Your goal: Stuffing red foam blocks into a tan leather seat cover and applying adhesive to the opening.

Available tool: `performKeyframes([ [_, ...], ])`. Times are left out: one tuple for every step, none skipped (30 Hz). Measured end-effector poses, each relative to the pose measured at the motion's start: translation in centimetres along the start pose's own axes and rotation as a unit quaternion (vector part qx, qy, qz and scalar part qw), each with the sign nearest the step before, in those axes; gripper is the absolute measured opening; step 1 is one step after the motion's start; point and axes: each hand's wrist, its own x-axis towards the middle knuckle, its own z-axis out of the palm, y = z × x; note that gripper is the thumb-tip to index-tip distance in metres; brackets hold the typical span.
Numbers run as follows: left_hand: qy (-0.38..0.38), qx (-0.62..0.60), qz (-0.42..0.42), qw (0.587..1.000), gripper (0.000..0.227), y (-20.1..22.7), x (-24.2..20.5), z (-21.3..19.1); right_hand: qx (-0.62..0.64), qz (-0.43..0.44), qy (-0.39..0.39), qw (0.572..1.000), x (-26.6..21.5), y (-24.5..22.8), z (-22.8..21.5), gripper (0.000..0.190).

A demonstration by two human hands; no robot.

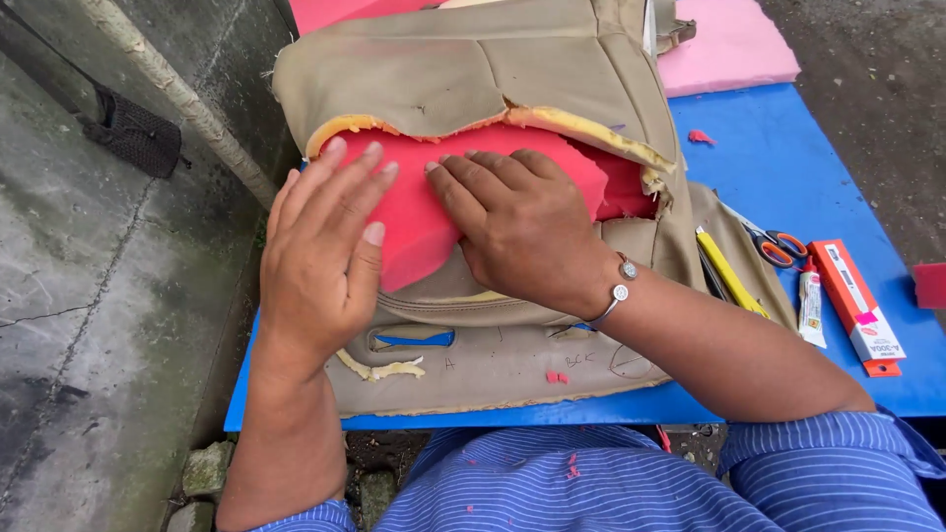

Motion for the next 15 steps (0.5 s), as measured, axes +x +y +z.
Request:
performKeyframes([
  [-0.018, 0.099, 0.043, 0.994, 0.037, 1.7, -0.3, -0.1, -0.011, 0.013, 0.014, 1.000, 0.3, 0.5, -0.6, 0.039],
  [-0.020, 0.097, 0.042, 0.994, 0.037, 2.0, -0.3, -0.5, -0.010, 0.015, 0.012, 1.000, -0.2, 0.3, -0.6, 0.039],
  [-0.023, 0.077, 0.077, 0.994, 0.058, 2.3, -0.2, -0.8, 0.000, 0.016, 0.011, 1.000, -0.6, 0.2, -0.6, 0.038],
  [-0.021, 0.058, 0.115, 0.991, 0.086, 2.5, 0.3, -1.2, 0.006, 0.016, 0.014, 1.000, -0.7, 0.4, -0.5, 0.038],
  [-0.019, 0.058, 0.119, 0.991, 0.086, 3.1, 0.2, -0.7, 0.002, 0.016, 0.015, 1.000, -0.3, 0.7, -0.8, 0.038],
  [0.006, 0.052, 0.131, 0.990, 0.080, 3.9, -0.2, -0.3, 0.021, 0.027, 0.030, 0.999, 0.0, 0.7, -1.0, 0.032],
  [0.032, 0.045, 0.143, 0.988, 0.074, 4.7, -0.6, 0.2, 0.040, 0.037, 0.045, 0.998, 0.2, 0.7, -1.3, 0.027],
  [0.031, 0.045, 0.142, 0.988, 0.074, 4.3, -2.0, 2.1, 0.041, 0.036, 0.044, 0.998, 0.5, 1.2, -1.5, 0.027],
  [0.101, 0.047, 0.170, 0.979, 0.041, 3.9, -3.4, 4.0, 0.048, 0.053, 0.039, 0.997, 0.8, 1.8, -1.8, 0.035],
  [0.170, 0.050, 0.200, 0.964, 0.019, 3.4, -4.7, 5.9, 0.055, 0.070, 0.036, 0.995, 1.3, 2.3, -2.0, 0.046],
  [0.169, 0.051, 0.201, 0.964, 0.019, 3.8, -4.5, 6.8, 0.056, 0.070, 0.037, 0.995, 1.5, 2.7, -2.1, 0.046],
  [0.097, 0.026, 0.205, 0.974, 0.017, 4.3, -4.5, 7.7, 0.071, 0.070, 0.039, 0.994, 1.7, 3.0, -2.2, 0.047],
  [0.025, 0.002, 0.208, 0.978, 0.017, 4.7, -4.4, 8.7, 0.087, 0.070, 0.041, 0.993, 1.9, 3.4, -2.2, 0.049],
  [0.026, 0.003, 0.207, 0.978, 0.017, 3.2, -4.3, 10.6, 0.088, 0.069, 0.041, 0.993, 2.0, 3.3, -2.3, 0.049],
  [-0.028, 0.053, 0.106, 0.993, 0.025, 1.7, -4.2, 12.4, 0.090, 0.057, 0.025, 0.994, 2.1, 3.3, -2.4, 0.050],
])
